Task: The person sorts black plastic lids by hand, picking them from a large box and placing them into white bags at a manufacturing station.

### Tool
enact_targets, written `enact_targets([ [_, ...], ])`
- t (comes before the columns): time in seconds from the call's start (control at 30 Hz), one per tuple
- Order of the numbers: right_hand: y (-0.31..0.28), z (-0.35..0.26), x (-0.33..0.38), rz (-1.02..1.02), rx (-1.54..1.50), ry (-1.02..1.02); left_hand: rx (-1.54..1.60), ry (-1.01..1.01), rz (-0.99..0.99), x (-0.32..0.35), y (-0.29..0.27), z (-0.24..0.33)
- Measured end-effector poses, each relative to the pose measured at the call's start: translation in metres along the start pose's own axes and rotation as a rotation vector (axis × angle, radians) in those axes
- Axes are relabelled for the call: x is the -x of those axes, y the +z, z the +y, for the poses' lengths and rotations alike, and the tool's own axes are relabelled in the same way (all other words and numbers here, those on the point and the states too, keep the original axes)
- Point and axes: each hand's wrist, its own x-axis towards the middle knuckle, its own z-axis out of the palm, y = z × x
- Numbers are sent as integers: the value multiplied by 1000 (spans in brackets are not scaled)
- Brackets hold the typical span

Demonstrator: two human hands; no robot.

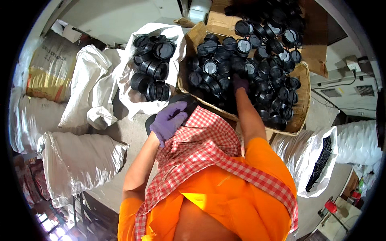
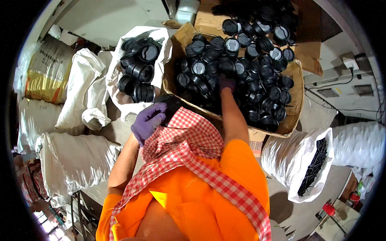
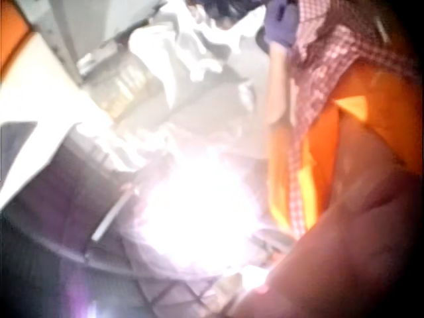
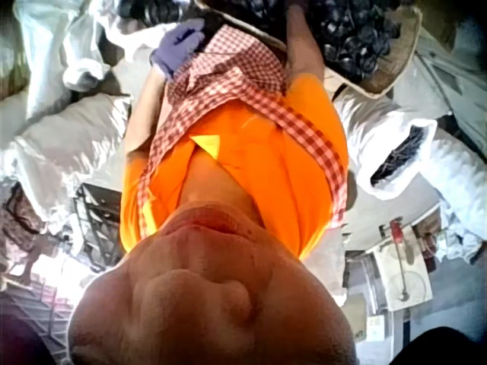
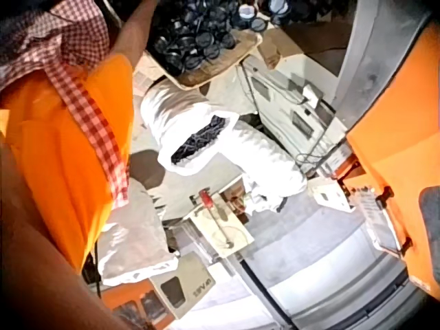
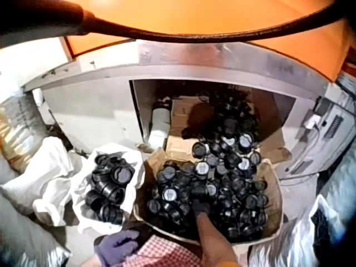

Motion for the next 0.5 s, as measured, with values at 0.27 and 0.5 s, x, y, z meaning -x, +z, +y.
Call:
enact_targets([
  [0.27, -119, -84, 202, -289, 55, -1386, 414, -60, -228, -36, 21, 56],
  [0.5, -139, -111, 237, -75, 204, -1521, 952, -177, -220, -6, 31, 14],
])
